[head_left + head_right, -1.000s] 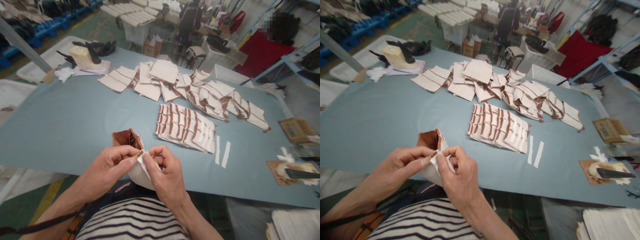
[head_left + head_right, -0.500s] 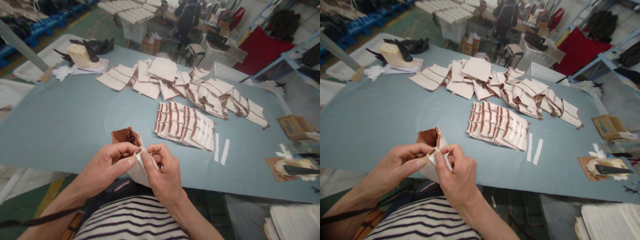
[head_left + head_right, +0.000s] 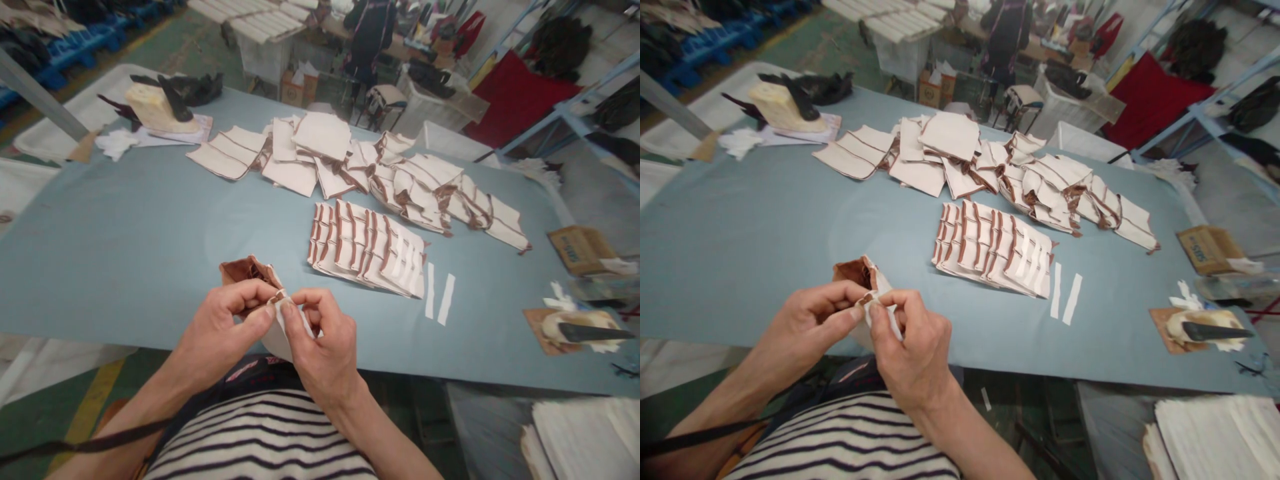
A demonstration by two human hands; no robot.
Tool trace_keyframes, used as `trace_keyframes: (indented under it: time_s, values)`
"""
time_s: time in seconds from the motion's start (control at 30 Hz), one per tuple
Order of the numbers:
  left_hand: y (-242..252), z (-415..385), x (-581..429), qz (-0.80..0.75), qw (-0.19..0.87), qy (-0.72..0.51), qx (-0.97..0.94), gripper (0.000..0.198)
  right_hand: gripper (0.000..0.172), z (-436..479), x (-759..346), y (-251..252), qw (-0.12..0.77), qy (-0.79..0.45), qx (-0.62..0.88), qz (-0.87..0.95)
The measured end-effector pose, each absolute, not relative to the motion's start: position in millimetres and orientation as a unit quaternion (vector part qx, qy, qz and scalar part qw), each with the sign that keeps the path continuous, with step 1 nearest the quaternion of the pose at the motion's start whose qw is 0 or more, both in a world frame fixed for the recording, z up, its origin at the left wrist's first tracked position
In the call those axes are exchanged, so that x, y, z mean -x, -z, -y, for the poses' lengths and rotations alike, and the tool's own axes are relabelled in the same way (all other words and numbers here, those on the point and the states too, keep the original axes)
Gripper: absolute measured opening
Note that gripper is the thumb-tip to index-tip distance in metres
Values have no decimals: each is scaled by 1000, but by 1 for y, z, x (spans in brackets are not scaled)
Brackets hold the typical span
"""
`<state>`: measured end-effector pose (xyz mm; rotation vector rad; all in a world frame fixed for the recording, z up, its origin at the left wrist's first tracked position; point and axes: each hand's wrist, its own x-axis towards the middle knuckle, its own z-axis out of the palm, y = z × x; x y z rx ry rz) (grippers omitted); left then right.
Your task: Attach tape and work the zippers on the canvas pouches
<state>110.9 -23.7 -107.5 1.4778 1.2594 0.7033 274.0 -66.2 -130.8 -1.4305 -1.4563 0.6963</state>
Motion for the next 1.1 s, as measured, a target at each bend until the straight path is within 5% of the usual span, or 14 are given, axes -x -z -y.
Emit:
trace_keyframes:
  time_s: [0.33, 1.1]
  values:
    - [108, 25, -112, -513, 541, -286, -602, 30, 11, 69, -275, 132, 493, -299, 572, 583]
    - [103, 28, -122, -516, 438, -317, -665, 21, 28, 54, -287, 132, 402, -633, 520, 409]
